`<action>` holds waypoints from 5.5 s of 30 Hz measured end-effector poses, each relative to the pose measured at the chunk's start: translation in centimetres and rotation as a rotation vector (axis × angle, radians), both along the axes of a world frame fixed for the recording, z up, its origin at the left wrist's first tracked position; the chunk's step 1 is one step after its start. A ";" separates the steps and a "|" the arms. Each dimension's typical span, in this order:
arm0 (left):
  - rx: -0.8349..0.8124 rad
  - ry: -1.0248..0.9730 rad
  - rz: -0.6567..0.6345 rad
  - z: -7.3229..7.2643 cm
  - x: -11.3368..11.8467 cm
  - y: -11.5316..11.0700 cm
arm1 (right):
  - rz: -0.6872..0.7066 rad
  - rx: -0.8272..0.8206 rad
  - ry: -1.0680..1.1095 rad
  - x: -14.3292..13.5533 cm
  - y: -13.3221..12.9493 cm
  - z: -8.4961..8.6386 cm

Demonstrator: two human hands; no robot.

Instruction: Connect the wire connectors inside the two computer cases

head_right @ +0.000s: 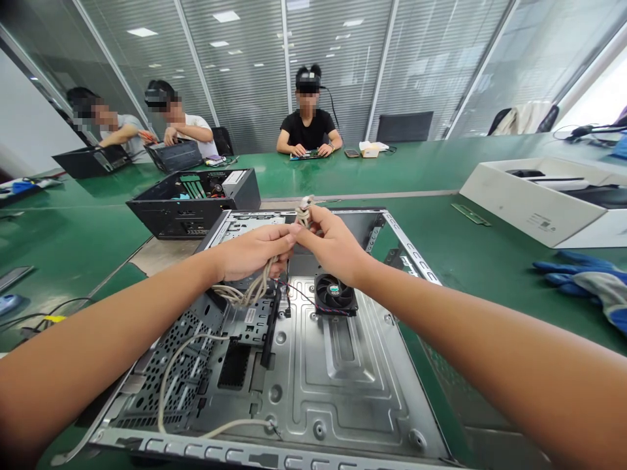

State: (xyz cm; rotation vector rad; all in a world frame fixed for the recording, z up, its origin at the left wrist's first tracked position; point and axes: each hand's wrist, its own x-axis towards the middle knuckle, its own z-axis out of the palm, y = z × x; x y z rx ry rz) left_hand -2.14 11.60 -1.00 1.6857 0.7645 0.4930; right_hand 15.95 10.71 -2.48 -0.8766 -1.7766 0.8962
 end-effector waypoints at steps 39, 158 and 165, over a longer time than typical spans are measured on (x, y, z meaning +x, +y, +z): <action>0.859 0.582 0.042 1.0 -1.1 1.1 | -0.103 0.161 -0.312 1.3 -0.5 0.5; 0.687 0.435 -0.121 0.9 -1.9 1.5 | 0.044 -0.150 -0.310 1.3 -0.2 0.2; 0.729 0.442 -0.111 1.0 -1.8 1.3 | 0.104 -0.299 -0.233 1.2 0.0 -0.1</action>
